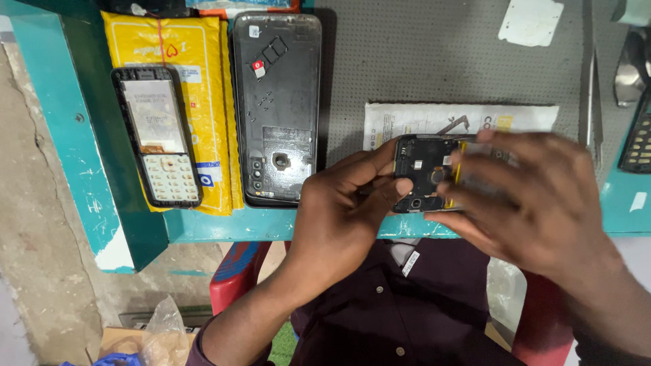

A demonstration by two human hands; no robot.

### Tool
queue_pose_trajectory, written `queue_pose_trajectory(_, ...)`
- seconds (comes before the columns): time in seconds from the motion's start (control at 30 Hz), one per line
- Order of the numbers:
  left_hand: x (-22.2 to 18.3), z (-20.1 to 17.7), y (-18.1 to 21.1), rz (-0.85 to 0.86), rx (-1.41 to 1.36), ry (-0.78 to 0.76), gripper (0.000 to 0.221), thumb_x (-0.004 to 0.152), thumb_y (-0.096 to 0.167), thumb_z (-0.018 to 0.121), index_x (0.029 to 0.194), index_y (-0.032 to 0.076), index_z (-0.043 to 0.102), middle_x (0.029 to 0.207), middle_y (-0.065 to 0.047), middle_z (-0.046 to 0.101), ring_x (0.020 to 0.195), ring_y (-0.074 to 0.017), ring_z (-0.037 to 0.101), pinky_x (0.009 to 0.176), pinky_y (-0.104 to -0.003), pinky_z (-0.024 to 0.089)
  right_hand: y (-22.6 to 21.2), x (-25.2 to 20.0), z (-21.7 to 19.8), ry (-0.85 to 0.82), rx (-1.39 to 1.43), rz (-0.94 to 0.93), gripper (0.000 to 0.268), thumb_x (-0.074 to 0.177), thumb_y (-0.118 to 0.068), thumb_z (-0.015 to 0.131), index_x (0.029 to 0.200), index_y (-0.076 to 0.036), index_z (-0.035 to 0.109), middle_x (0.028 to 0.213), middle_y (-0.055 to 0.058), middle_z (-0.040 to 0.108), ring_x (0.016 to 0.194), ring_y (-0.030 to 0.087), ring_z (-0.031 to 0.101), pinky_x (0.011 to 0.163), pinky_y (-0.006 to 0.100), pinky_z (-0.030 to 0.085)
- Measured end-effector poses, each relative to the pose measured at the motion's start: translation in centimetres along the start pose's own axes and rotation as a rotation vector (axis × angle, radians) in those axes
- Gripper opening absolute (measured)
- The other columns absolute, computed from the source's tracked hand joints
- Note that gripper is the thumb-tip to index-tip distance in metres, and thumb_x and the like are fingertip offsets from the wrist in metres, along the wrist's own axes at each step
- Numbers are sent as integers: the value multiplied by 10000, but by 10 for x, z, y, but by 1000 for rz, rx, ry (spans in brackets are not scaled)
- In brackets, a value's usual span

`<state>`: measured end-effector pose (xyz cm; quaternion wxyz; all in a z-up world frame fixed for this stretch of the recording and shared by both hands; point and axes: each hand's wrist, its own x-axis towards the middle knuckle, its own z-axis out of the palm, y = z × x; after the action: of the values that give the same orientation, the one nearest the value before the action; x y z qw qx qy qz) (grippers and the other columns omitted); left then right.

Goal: The person holds and operates a smartphone, then places it on the table. They pick up a small black component and install it into the internal chassis of a disassembled phone. Finally, they use a screwdriver to secure the component with screws.

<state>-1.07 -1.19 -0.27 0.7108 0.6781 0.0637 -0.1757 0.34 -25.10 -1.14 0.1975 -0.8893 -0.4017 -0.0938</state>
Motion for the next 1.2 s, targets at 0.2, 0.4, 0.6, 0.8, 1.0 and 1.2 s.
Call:
queue_pose_trajectory(0.2, 4, -2, 16, 9, 333, 10, 387, 929, 63, 730, 1306, -15, 688, 861, -130, 713, 660, -172, 613, 587, -298, 491, 6, 11, -10, -152, 93, 134, 498, 672, -433, 895, 1035, -115, 767, 1379, 84, 608, 1100, 259, 629, 893, 426, 487)
queue_pose_trajectory(0.4, -5, -10, 19, 440, 686, 129, 348, 989, 51, 704, 1319, -30, 632, 1241, -215, 664, 987, -356, 722, 804, -393, 594, 12, 18, -8, -113, 171, 141, 463, 709, -369, 876, 1089, -125, 772, 1341, 76, 606, 1045, 259, 637, 852, 396, 482)
queue_pose_trajectory(0.6, -10, -12, 19, 530, 976, -3, 626, 843, 27, 700, 1426, -96, 510, 1369, -251, 579, 1289, -392, 556, 1083, -454, 492, 15, 31, -17, -190, 140, 80, 469, 714, -358, 878, 1110, -124, 789, 1307, 81, 625, 794, 181, 605, 780, 399, 476)
queue_pose_trajectory(0.8, -9, -20, 22, 560, 969, -61, 676, 838, -79, 593, 1497, -107, 444, 1377, -256, 589, 1298, -399, 553, 1120, -449, 467, 21, 36, -15, -196, 132, 114, 478, 700, -372, 879, 1117, -156, 792, 1320, 78, 655, 771, 166, 609, 807, 409, 499)
queue_pose_trajectory(1.0, -10, -24, 19, 587, 990, -97, 695, 808, -90, 590, 1488, -118, 446, 1313, -269, 618, 1289, -409, 566, 1148, -474, 460, 15, 28, -9, -170, 89, 169, 617, 701, -468, 880, 1119, -62, 679, 1302, 104, 659, 1135, 285, 666, 914, 431, 525)
queue_pose_trajectory(1.2, -13, -26, 14, 608, 995, -111, 643, 832, -49, 603, 1462, -98, 485, 1322, -259, 627, 1285, -405, 577, 1151, -488, 452, 12, 24, -5, -173, 94, 127, 663, 655, -493, 875, 1096, -43, 669, 1310, 108, 661, 1197, 304, 629, 973, 458, 521)
